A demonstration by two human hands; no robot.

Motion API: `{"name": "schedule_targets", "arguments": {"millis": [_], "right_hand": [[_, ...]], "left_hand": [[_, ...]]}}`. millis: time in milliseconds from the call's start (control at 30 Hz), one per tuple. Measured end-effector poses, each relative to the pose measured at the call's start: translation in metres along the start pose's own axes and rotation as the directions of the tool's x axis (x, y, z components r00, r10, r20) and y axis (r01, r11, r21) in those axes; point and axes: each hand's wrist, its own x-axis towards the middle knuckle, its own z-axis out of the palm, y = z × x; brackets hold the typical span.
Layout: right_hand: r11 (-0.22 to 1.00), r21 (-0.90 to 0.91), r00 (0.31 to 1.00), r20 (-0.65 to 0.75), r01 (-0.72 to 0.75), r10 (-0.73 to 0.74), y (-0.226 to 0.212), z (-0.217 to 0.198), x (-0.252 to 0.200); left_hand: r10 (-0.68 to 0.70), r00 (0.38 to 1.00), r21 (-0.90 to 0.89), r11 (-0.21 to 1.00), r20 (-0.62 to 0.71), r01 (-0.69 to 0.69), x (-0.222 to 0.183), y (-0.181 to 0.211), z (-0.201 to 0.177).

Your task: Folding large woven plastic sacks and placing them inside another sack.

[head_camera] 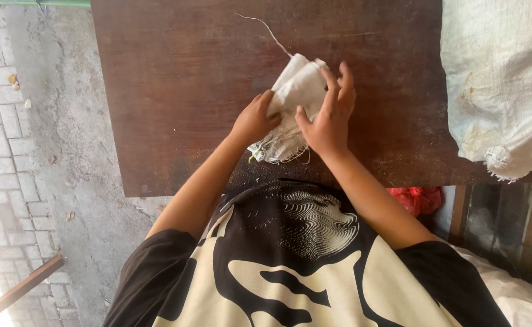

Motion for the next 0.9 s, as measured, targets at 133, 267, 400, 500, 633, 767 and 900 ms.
{"name": "schedule_targets", "arguments": {"millis": [133, 267, 400, 500, 633, 767, 900], "right_hand": [[0.970, -0.150, 0.950, 0.277, 0.189, -0.142, -0.003, -0.027, 0.048], [0.870, -0.246, 0.802, 0.548, 0.427, -0.238, 0.039, -0.027, 0.044], [0.858, -0.294, 0.897, 0.276, 0.421, -0.346, 0.082, -0.007, 0.034], [0.852, -0.345, 0.918, 0.084, 0.392, -0.388, 0.092, 0.017, 0.011], [0.811, -0.451, 0.928, 0.187, 0.372, -0.321, 0.094, 0.030, -0.023], [0.851, -0.398, 0.894, 0.416, 0.344, -0.167, 0.088, 0.017, -0.033], [0.870, -0.364, 0.834, 0.544, 0.333, -0.092, 0.094, 0.016, -0.057]], "left_hand": [[0.105, 0.986, 0.151, 0.981, 0.131, -0.125, 0.004, 0.031, -0.031], [0.394, 0.894, 0.409, 0.795, 0.212, -0.448, 0.000, 0.046, -0.045], [0.616, 0.784, 0.625, 0.580, 0.083, -0.522, -0.009, 0.058, -0.068], [0.639, 0.763, 0.816, 0.487, -0.092, -0.310, 0.002, 0.016, -0.050], [0.505, 0.861, 0.729, 0.610, -0.055, -0.311, -0.011, -0.046, -0.015], [0.455, 0.891, 0.678, 0.657, -0.006, -0.331, -0.027, -0.051, -0.008], [0.424, 0.905, 0.671, 0.659, 0.039, -0.338, -0.042, -0.056, -0.018]]}}
